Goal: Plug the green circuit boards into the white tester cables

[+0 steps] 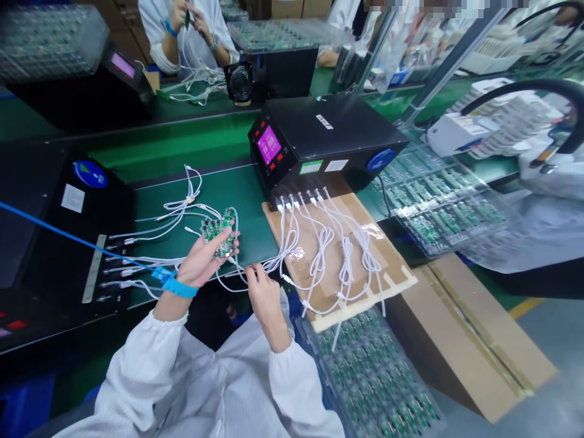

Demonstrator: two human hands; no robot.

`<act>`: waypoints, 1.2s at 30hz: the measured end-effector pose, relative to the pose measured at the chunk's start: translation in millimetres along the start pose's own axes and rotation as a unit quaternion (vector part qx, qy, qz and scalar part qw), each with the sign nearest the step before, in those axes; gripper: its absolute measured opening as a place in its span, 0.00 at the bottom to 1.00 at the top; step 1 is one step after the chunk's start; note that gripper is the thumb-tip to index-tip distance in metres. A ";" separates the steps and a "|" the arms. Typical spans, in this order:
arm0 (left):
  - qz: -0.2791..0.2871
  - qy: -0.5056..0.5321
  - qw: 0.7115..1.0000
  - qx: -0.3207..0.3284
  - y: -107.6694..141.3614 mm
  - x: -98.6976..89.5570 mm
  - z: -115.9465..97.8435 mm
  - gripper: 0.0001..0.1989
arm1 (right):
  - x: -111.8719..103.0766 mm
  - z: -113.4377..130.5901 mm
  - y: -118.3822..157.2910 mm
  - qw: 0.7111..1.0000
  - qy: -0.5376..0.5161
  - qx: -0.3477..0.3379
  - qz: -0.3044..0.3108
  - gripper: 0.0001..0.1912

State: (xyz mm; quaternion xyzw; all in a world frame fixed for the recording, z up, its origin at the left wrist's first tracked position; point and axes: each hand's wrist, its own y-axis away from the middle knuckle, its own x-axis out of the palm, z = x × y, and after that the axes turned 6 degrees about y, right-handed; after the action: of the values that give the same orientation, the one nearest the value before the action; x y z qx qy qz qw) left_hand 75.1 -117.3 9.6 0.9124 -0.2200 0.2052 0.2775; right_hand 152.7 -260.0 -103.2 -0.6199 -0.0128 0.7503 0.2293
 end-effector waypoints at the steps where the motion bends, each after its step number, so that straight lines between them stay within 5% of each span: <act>1: 0.001 0.007 1.000 -0.001 -1.6 0.2 -0.9 0.23 | -1.6 0.0 -0.6 1.000 -0.017 0.005 -0.005 0.14; 8: -0.019 0.014 0.999 0.039 -8.1 -2.5 -10.6 0.20 | -11.8 8.6 -13.6 0.953 -0.275 0.099 -0.081 0.15; 16: -0.021 -0.025 0.996 0.084 -14.8 -9.2 -10.6 0.22 | -9.9 25.2 -29.5 0.893 -0.376 0.221 -0.115 0.19; 22: -0.034 0.013 0.992 0.118 -15.2 -3.4 -12.3 0.18 | -20.4 29.7 -35.0 0.772 -0.552 0.303 -0.091 0.23; 29: 0.000 0.074 0.997 0.015 -10.7 7.8 -17.1 0.11 | -36.3 25.8 -32.9 0.676 -0.663 0.315 -0.066 0.32; 32: -0.001 0.058 0.998 0.006 -10.0 12.8 -15.5 0.11 | -34.1 22.5 -31.1 0.686 -0.656 0.306 -0.074 0.30; 36: 0.006 0.047 0.999 0.007 -10.8 17.0 -14.3 0.11 | -26.7 18.9 -24.5 0.763 -0.590 0.254 -0.066 0.26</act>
State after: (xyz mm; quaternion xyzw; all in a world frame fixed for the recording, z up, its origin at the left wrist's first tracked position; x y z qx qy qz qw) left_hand 90.9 -105.6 24.5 0.9022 -0.2108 0.2511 0.2804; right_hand 146.4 -242.7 -66.8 0.0288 0.0042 0.9267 0.3747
